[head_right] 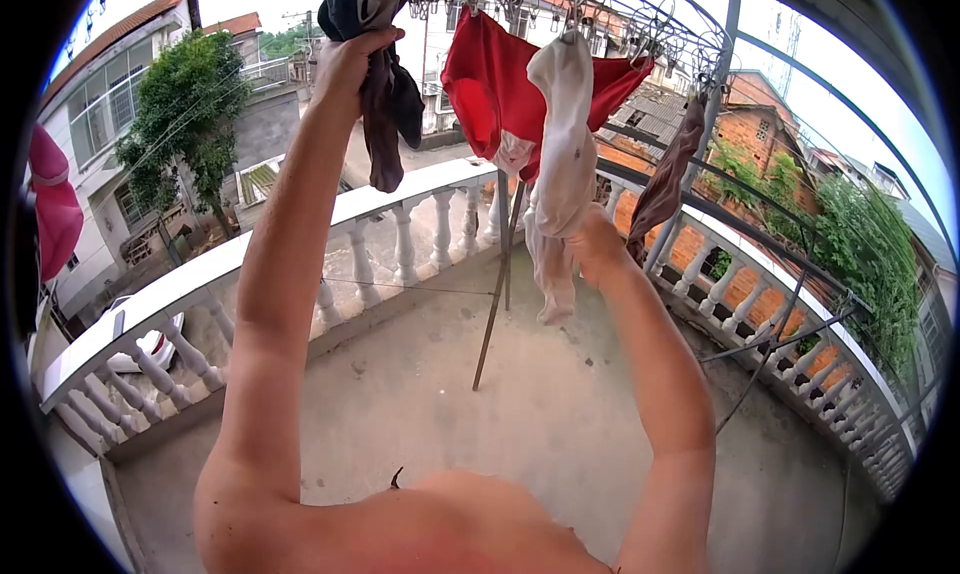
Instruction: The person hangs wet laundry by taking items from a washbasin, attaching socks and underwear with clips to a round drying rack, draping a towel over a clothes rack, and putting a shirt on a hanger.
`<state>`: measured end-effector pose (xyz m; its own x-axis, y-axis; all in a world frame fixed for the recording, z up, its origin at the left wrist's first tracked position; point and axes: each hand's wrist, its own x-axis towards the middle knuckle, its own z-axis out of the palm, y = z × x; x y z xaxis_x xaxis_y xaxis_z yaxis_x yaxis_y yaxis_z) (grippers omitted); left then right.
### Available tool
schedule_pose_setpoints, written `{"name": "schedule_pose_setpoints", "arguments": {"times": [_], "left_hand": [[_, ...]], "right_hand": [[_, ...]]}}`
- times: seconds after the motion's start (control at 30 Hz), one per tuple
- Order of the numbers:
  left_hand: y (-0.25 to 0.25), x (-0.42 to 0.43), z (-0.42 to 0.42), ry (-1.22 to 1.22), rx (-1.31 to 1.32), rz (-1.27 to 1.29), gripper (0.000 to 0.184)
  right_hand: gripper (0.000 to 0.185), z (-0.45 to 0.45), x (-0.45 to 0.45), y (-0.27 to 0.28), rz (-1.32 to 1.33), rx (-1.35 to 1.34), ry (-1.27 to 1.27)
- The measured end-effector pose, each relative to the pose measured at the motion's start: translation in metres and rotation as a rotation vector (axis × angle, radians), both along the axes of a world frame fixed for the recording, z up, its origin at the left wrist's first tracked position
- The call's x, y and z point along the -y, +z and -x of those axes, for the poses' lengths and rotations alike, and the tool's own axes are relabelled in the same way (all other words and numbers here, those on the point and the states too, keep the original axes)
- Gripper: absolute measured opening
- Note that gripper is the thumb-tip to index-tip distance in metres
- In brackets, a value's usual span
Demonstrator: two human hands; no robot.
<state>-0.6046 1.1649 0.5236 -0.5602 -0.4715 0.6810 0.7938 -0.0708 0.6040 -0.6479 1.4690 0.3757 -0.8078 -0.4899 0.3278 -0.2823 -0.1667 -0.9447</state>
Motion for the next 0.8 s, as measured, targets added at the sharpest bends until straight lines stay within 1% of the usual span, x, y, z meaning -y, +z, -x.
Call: {"name": "schedule_pose_setpoints", "arguments": {"times": [0.07, 0.13, 0.17, 0.23, 0.27, 0.3, 0.33, 0.37, 0.4, 0.43, 0.47, 0.5, 0.53, 0.57, 0.6, 0.63, 0.67, 0.7, 0.73, 0.77, 0.8], "left_hand": [[0.012, -0.002, -0.005, -0.024, -0.044, -0.016, 0.021], [0.024, -0.005, -0.012, -0.045, -0.086, -0.019, 0.021], [0.031, -0.007, -0.015, -0.076, -0.131, -0.055, 0.020], [0.039, -0.016, -0.025, -0.118, -0.172, -0.084, 0.020], [0.042, -0.023, -0.032, -0.131, -0.227, -0.077, 0.028], [0.044, -0.028, -0.036, -0.146, -0.280, -0.067, 0.037], [0.047, -0.032, -0.038, -0.165, -0.280, -0.013, 0.037], [0.047, -0.037, -0.040, -0.175, -0.276, -0.011, 0.037], [0.047, -0.047, -0.049, -0.058, -0.239, 0.111, 0.033], [0.050, -0.057, -0.056, 0.060, -0.201, 0.235, 0.030], [0.063, -0.064, -0.052, -0.234, -0.316, 0.321, 0.049], [0.065, -0.073, -0.055, -0.244, -0.309, 0.327, 0.049], [0.065, -0.083, -0.060, -0.420, -0.298, 0.221, 0.050], [0.064, -0.084, -0.055, -0.331, -0.253, 0.302, 0.050], [0.062, -0.084, -0.050, -0.242, -0.211, 0.384, 0.051], [0.057, -0.073, -0.039, 0.046, -0.023, 0.502, 0.036], [0.056, -0.073, -0.023, 0.053, -0.122, 0.521, 0.037], [0.055, -0.078, -0.021, 0.061, -0.220, 0.538, 0.037], [0.054, -0.082, -0.019, 0.118, -0.241, 0.554, 0.041], [0.054, -0.086, -0.017, 0.117, -0.244, 0.557, 0.041], [0.053, -0.092, -0.020, 0.185, -0.219, 0.601, 0.043]], "right_hand": [[0.013, -0.026, 0.020, -0.001, -0.110, 0.045, -0.055], [0.012, -0.026, 0.038, -0.017, -0.119, 0.093, 0.019], [0.012, -0.030, 0.045, -0.020, -0.114, 0.078, 0.014], [0.009, -0.052, 0.062, -0.019, -0.085, 0.128, 0.104], [0.009, -0.060, 0.070, -0.015, -0.080, 0.126, 0.096], [0.010, -0.070, 0.079, -0.011, -0.042, 0.035, 0.075], [0.012, -0.080, 0.085, -0.004, -0.006, -0.053, 0.052], [0.020, -0.091, 0.088, 0.010, 0.109, -0.039, 0.055], [0.025, -0.099, 0.091, 0.027, 0.242, 0.000, 0.067], [0.027, -0.106, 0.091, 0.044, 0.275, -0.086, 0.020], [0.030, -0.109, 0.096, 0.060, 0.381, -0.116, -0.057], [0.029, -0.109, 0.099, 0.076, 0.471, -0.142, -0.138], [0.028, -0.104, 0.101, 0.092, 0.562, -0.169, -0.221], [0.028, -0.094, 0.100, 0.104, 0.569, -0.167, -0.232], [0.027, -0.084, 0.099, 0.115, 0.634, -0.173, -0.221], [0.027, -0.074, 0.097, 0.124, 0.698, -0.183, -0.206], [0.027, -0.063, 0.094, 0.130, 0.702, -0.187, -0.208], [0.024, -0.057, 0.092, 0.135, 0.611, -0.181, -0.185], [0.022, -0.052, 0.089, 0.137, 0.521, -0.172, -0.161], [0.022, -0.048, 0.086, 0.137, 0.525, -0.175, -0.162], [0.021, -0.050, 0.085, 0.139, 0.501, -0.211, -0.175]]}}
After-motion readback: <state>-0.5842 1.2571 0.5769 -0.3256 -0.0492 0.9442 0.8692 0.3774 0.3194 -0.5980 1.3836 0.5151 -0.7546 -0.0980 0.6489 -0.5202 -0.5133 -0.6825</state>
